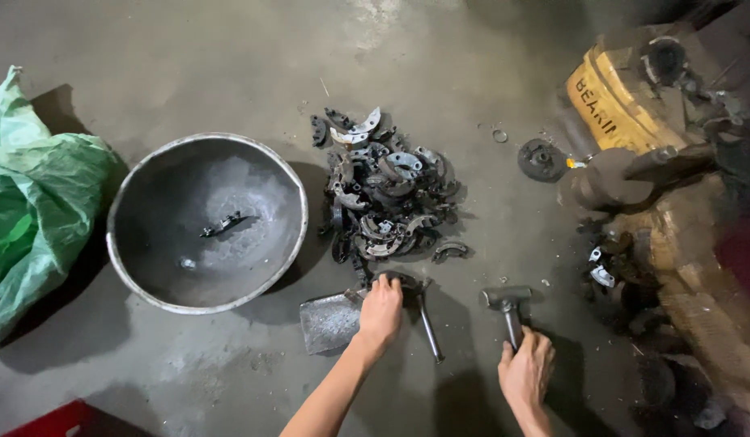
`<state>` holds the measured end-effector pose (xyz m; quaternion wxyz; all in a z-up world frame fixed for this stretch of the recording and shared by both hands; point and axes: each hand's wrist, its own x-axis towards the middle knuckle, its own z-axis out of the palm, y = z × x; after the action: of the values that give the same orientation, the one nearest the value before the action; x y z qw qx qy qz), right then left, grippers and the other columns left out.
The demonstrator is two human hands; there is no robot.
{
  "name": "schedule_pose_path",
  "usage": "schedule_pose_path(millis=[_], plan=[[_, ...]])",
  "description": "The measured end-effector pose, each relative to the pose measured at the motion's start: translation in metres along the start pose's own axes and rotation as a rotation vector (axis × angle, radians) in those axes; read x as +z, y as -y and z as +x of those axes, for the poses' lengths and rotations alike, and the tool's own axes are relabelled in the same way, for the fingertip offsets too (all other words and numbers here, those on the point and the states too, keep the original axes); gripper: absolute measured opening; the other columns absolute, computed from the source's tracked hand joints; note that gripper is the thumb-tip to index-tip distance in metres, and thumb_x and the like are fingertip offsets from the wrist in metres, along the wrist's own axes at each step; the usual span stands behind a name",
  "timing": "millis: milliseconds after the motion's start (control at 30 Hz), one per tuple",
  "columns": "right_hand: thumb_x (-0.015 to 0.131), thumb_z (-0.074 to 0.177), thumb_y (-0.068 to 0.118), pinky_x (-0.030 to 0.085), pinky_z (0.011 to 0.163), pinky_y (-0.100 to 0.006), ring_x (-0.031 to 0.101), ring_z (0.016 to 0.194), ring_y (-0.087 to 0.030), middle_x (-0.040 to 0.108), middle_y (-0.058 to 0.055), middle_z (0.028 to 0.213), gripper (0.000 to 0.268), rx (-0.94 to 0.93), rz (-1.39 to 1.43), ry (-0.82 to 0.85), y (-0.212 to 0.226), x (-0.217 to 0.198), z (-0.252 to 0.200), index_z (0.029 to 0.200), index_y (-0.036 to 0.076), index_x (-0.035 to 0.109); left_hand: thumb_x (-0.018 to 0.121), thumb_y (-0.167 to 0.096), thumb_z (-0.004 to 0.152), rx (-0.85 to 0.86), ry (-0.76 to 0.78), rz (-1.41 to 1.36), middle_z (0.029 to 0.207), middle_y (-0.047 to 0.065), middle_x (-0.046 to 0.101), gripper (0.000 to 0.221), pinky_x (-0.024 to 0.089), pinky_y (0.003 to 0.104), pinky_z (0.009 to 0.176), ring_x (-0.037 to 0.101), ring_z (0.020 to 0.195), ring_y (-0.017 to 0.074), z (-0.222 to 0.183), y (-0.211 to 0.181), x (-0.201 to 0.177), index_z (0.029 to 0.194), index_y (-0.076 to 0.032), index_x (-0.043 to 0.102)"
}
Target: Sorting and repairing motorcycle brake shoes using pliers and a hammer
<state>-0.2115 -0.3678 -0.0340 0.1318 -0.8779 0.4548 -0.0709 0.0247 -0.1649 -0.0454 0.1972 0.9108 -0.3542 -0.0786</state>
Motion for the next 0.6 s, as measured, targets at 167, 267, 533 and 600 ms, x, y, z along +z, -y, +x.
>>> schedule_pose_path(millis=[167, 267, 533, 600], plan=[[0.075, 0.08, 0.009, 0.061, 0.082, -0.048, 0.059, 0.111, -0.039, 0.044, -0.027, 0.142, 0.051, -0.229, 0.183, -0.101, 0.022, 0.008, -0.01, 0.126, -0.004, 0.058, 0.061, 0.004, 0.081, -0.183, -0.017, -0.064, 0.098, 0.025, 0.052, 0.019, 0.058, 0.049, 0.067, 0.063, 0.077, 0.0396, 0.002, -0.019, 0.005, 0.099, 0.005, 0.053], [0.071, 0.081, 0.006, 0.052, 0.098, -0.042, 0.061, 0.117, -0.035, 0.055, -0.016, 0.137, 0.038, -0.291, 0.311, -0.065, 0.09, -0.036, -0.031, 0.117, 0.002, 0.064, 0.058, -0.007, 0.083, -0.121, -0.126, 0.132, 0.089, 0.021, 0.064, 0.011, 0.056, 0.045, 0.065, 0.062, 0.076, 0.0357, -0.002, -0.021, 0.017, 0.09, 0.0, 0.065], [0.078, 0.077, 0.008, 0.045, 0.107, -0.047, 0.057, 0.129, -0.029, 0.059, -0.012, 0.142, 0.06, -0.331, 0.694, 0.247, 0.127, -0.036, -0.015, 0.131, 0.003, 0.055, 0.077, -0.012, 0.083, -0.174, 0.195, -0.719, 0.09, 0.009, 0.071, 0.027, 0.056, 0.032, 0.064, 0.068, 0.07, 0.0205, -0.005, -0.025, -0.132, 0.108, -0.001, 0.076], [0.082, 0.077, 0.011, 0.036, 0.119, -0.058, 0.044, 0.146, -0.032, 0.048, -0.015, 0.158, 0.082, -0.337, 0.819, 0.362, 0.146, -0.055, -0.004, 0.149, 0.003, 0.042, 0.077, -0.01, 0.087, -0.177, 0.293, -0.901, 0.083, 0.006, 0.069, 0.026, 0.056, 0.024, 0.048, 0.066, 0.058, 0.0124, -0.011, -0.029, -0.161, 0.11, 0.002, 0.076]])
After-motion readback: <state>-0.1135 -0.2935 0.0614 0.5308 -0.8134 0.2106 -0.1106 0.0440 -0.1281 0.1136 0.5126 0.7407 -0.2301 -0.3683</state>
